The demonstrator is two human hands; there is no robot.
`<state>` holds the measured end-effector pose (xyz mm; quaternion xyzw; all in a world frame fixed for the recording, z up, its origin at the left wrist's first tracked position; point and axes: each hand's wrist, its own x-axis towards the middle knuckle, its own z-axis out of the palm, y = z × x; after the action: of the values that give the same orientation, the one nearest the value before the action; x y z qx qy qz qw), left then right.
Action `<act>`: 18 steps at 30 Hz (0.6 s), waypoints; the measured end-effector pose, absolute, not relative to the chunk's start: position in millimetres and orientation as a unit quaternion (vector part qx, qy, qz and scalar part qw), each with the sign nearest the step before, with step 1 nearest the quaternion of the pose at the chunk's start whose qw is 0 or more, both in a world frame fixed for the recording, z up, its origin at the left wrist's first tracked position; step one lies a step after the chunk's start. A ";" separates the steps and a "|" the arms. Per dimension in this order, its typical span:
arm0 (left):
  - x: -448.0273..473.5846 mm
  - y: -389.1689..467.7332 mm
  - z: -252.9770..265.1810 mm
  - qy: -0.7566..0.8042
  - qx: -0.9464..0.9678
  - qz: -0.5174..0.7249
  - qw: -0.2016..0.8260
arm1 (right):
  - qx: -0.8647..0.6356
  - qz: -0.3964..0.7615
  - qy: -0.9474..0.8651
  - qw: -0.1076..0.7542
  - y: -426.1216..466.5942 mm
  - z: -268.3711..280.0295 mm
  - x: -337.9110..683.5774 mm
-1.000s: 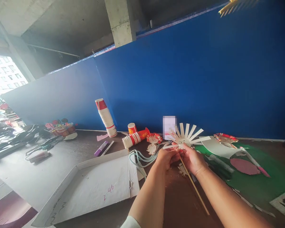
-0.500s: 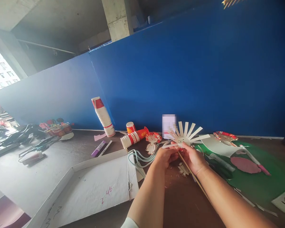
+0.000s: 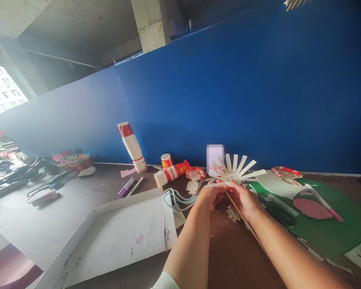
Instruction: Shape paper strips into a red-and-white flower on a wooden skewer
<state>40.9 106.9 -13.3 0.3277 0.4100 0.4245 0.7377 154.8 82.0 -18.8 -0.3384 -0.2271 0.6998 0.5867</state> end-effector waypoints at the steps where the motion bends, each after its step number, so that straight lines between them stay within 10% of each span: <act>1: 40.8 106.5 -12.5 0.405 0.327 0.426 0.740 | -0.340 0.699 -0.227 0.586 82.4 -19.3 154.8; 18: 41.4 110.5 -18.2 0.405 0.326 0.425 0.741 | -0.346 0.682 -0.275 0.582 84.7 -27.3 156.5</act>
<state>41.4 110.5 -18.2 0.3256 0.4052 0.4246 0.7413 156.5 84.7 -27.3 -0.3464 -0.2745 0.6824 0.5822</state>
